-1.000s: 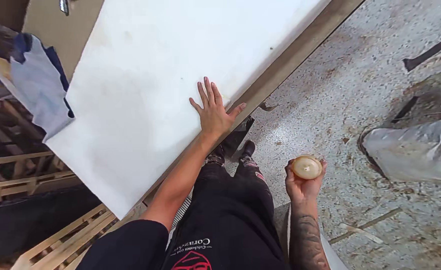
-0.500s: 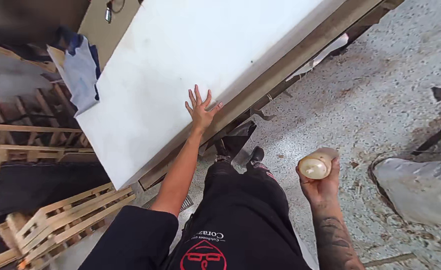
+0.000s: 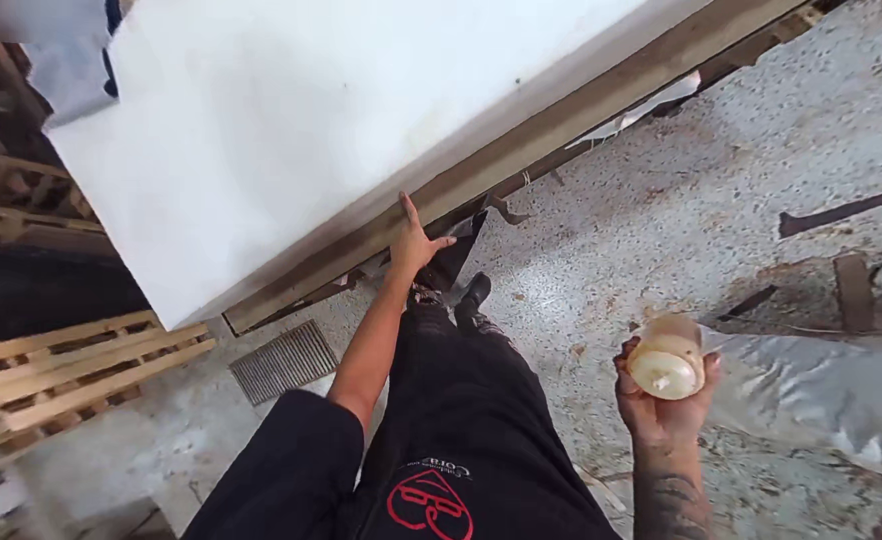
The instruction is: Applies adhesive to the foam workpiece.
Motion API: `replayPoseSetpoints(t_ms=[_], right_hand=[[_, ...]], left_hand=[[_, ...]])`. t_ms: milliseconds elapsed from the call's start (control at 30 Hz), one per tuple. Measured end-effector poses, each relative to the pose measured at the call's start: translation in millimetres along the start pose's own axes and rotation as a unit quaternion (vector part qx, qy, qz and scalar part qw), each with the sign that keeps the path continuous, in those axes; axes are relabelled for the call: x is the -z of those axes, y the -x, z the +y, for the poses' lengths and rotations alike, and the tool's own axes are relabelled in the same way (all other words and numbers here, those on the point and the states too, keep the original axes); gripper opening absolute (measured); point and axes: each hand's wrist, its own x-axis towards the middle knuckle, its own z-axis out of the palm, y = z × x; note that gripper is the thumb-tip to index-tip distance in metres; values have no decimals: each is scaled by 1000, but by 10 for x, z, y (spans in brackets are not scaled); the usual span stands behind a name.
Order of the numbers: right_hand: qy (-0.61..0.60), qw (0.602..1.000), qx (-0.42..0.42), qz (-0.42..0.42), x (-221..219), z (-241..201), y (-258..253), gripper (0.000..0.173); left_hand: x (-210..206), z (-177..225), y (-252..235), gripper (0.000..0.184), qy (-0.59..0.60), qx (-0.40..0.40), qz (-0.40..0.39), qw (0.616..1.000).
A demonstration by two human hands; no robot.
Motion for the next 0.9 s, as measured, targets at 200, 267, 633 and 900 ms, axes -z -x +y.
replayPoseSetpoints(t_ms=[200,267,633,900], right_hand=[[-15,1000,-15,1,112,96,97,68],[-3,1000,-22,1,71,128,85,67],[-16,997,-55,-47,-170,259,114,69],[12,997,-70,-25,-131,275,180,68]], left_hand=[[-301,-66,-62,139,-127,3,-42,991],[-394,-84,116,120,-108,-115,-117,981],[-725,-491,505,51,246,-112,103,957],[-499,-656,-291,119,-7,-226,245,943]])
